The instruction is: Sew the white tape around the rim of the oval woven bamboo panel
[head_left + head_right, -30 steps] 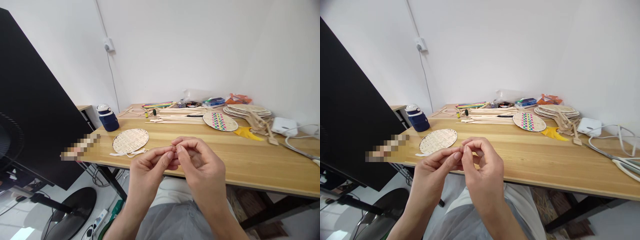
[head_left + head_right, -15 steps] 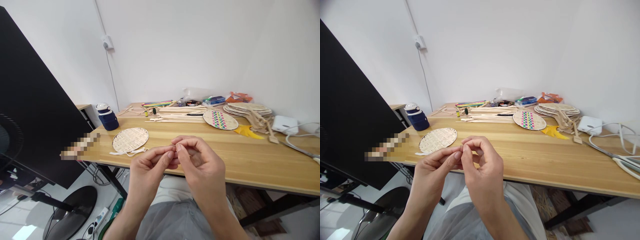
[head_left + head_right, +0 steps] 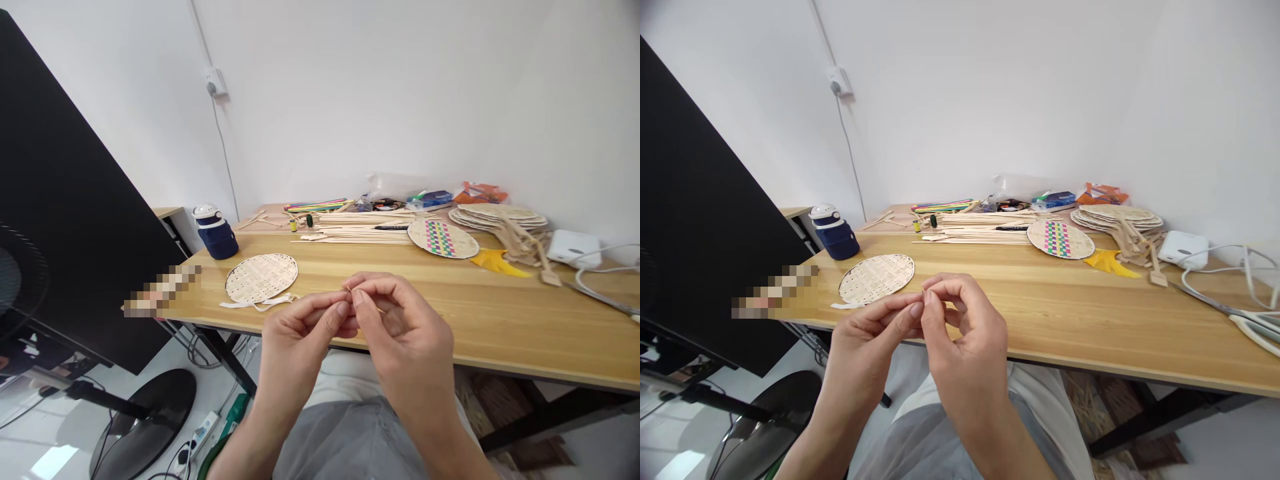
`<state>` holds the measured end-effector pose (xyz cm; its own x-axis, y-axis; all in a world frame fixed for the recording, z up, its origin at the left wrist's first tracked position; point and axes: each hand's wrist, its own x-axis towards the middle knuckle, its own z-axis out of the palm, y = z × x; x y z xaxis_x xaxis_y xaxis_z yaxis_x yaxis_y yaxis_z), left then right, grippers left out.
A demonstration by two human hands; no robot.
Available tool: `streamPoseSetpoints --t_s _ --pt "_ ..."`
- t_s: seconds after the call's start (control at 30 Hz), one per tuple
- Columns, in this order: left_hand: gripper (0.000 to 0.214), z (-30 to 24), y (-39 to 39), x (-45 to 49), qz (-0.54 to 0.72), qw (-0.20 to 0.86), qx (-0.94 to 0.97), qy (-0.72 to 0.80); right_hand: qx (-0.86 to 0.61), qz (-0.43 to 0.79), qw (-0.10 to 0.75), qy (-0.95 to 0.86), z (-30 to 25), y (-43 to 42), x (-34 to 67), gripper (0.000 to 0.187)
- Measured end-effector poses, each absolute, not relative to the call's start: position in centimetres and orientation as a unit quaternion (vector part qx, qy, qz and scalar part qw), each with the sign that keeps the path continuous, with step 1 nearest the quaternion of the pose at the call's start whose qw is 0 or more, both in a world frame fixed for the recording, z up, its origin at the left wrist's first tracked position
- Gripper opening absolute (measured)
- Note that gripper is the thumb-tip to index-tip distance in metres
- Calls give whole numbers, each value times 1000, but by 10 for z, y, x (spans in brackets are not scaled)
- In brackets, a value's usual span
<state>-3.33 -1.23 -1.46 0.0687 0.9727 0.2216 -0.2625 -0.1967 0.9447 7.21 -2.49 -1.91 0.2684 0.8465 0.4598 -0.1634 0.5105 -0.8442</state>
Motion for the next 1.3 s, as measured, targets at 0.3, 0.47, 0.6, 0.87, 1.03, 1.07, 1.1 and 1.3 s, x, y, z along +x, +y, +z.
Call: streamPoseSetpoints --t_s 0.3,0.47,0.6,0.87,1.03,1.07,1.1,1.3 --pt "11 -20 -8 -34 569 528 523 352 -366 346 719 -479 -24 -22 74 7" --pt "13 -24 -6 -36 552 536 531 354 -370 409 685 -475 -26 -20 77 12" --pt "19 -35 9 -33 531 522 553 372 -391 380 682 -486 -34 -3 85 15" --pt "27 -103 90 -51 535 258 633 496 -473 416 706 -325 -69 68 154 20" --pt "24 -117 101 -61 540 171 657 497 -502 429 686 -305 -81 84 183 19" --pt "23 -117 99 -60 546 151 661 492 -506 430 682 -307 -82 85 186 19" --pt "22 -118 97 -59 553 131 664 487 -509 432 678 -309 -82 85 188 19" --pt "18 -122 88 -53 550 3 702 453 -508 453 658 -322 -85 86 205 22"
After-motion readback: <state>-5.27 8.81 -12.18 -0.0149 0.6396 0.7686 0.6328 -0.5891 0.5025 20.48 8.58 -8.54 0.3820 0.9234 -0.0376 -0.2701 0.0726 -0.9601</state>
